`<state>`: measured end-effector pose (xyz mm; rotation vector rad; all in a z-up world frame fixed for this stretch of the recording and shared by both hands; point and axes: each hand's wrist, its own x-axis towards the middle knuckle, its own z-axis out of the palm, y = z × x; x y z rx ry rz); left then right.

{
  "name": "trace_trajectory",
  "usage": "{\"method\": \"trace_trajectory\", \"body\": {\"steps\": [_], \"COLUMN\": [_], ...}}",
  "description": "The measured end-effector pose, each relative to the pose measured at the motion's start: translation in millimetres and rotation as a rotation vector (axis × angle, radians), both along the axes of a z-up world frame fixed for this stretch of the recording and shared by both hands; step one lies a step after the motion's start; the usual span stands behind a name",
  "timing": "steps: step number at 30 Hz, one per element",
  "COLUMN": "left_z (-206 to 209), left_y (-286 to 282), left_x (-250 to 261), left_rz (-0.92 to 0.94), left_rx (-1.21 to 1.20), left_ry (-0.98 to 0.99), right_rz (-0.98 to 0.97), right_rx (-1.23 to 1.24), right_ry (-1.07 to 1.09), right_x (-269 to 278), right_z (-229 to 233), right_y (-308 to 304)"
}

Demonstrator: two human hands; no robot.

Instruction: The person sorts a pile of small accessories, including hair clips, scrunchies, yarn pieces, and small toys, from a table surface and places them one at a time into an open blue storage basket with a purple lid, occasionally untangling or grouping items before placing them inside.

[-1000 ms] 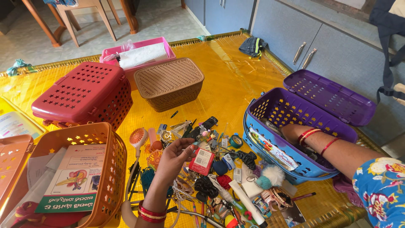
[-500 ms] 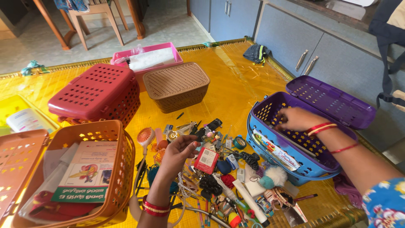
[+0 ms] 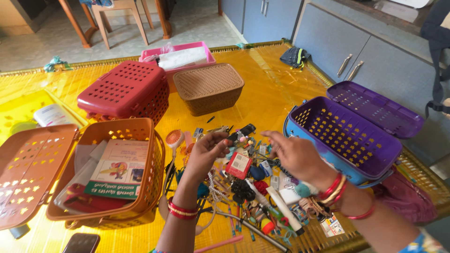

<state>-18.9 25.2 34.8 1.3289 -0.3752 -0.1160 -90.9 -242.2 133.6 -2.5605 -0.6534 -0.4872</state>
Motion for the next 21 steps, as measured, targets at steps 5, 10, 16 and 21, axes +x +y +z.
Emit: {"method": "trace_trajectory", "body": {"steps": [5,10,16,21], "left_z": [4.8,5.7,7.5,8.6], "left_y": [5.9,1.8,-0.6,-0.3], "left_x": [-4.5,-5.3,-7.6,-9.6], "left_rz": [0.038,0.008,0.008,0.027], "left_rx": [-0.011,0.012,0.032,0.046], "left_ry": [0.028,0.004,-0.019,-0.004], "right_rz": [-0.053,-0.103,0.052,0.038], "right_rx": [0.150,0.305,0.648,0.749], "right_ry": [0.162,0.245,0.332,0.369], "right_x": [-8.1,-19.2,-19.7,-17.9], "right_z": [-32.7,-55.4,-75.0,-91.5], "right_y": [34.6,58.9,68.9,72.0]}}
